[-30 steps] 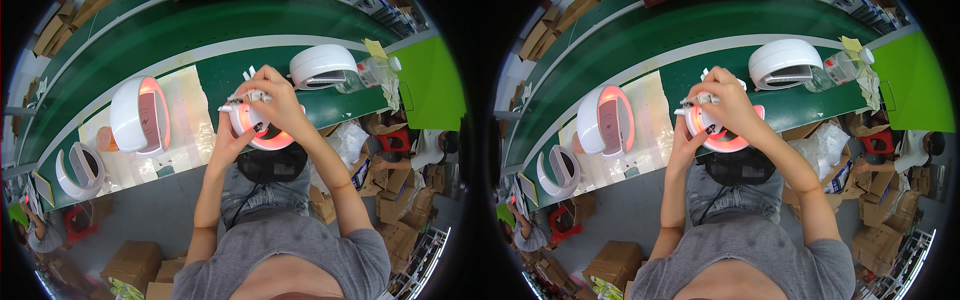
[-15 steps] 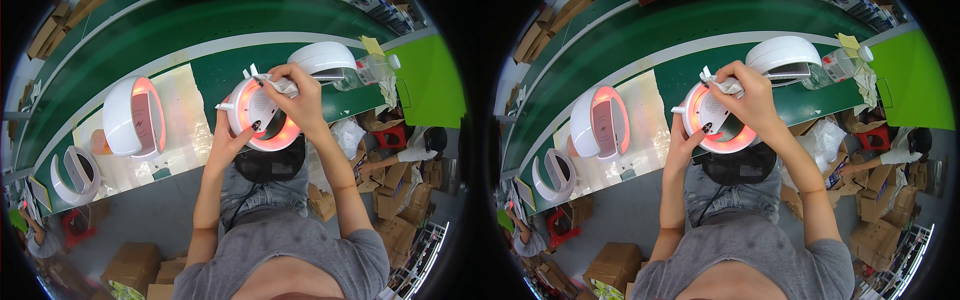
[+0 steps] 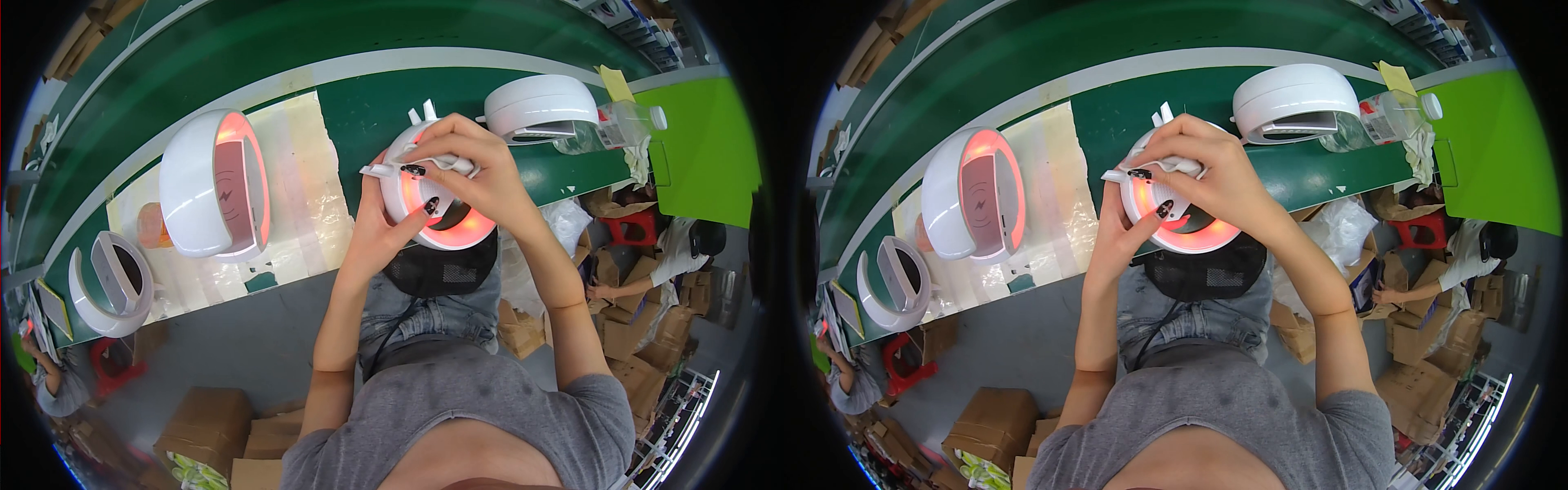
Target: The recorder is cleaning and inspecting circular desk clock or lamp components on an assembly line.
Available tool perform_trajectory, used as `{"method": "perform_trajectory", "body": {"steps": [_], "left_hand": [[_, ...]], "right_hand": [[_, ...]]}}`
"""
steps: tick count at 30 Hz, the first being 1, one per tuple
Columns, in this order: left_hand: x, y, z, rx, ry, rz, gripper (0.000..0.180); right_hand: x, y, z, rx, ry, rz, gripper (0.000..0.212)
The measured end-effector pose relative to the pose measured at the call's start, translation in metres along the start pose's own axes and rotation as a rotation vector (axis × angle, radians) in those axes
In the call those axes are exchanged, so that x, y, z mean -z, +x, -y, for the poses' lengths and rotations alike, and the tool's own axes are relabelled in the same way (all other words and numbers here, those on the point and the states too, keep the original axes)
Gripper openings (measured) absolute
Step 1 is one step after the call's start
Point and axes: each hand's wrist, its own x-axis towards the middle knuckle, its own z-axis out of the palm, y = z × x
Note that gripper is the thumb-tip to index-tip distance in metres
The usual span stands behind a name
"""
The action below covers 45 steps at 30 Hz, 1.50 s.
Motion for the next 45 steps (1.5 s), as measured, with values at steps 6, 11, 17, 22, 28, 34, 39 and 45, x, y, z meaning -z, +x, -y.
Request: {"method": "perform_trajectory", "body": {"steps": [6,11,17,22,28,34,39,45], "left_hand": [[0.0,0.001,0.001,-0.017,-0.015,-0.011,0.079],[0.001,0.002,0.004,-0.032,-0.026,-0.044,0.071],[0.001,0.001,-0.001,0.0,0.011,-0.051,0.067],[0.003,0.002,0.004,-0.011,0.039,-0.051,0.067],[0.001,0.004,0.003,-0.014,-0.001,-0.061,0.065],[0.002,0.005,0.001,0.001,0.007,-0.061,0.065],[0.001,0.003,0.002,-0.02,-0.017,-0.06,0.066],[0.0,0.001,0.004,-0.039,-0.101,-0.04,0.07]], "right_hand": [[-0.006,0.009,0.002,0.009,-0.14,-0.039,0.016],[-0.01,0.011,-0.002,-0.084,-0.124,0.016,0.015],[-0.018,0.014,-0.013,-0.064,-0.102,-0.105,0.012],[-0.018,0.01,-0.005,-0.012,-0.215,-0.01,0.011],[-0.012,0.018,-0.015,0.014,-0.104,-0.058,0.014],[-0.017,0.017,-0.007,-0.052,-0.109,0.042,0.017],[-0.022,0.017,-0.014,-0.015,-0.134,-0.087,0.018],[-0.018,0.013,-0.006,0.119,-0.13,0.015,0.02]]}}
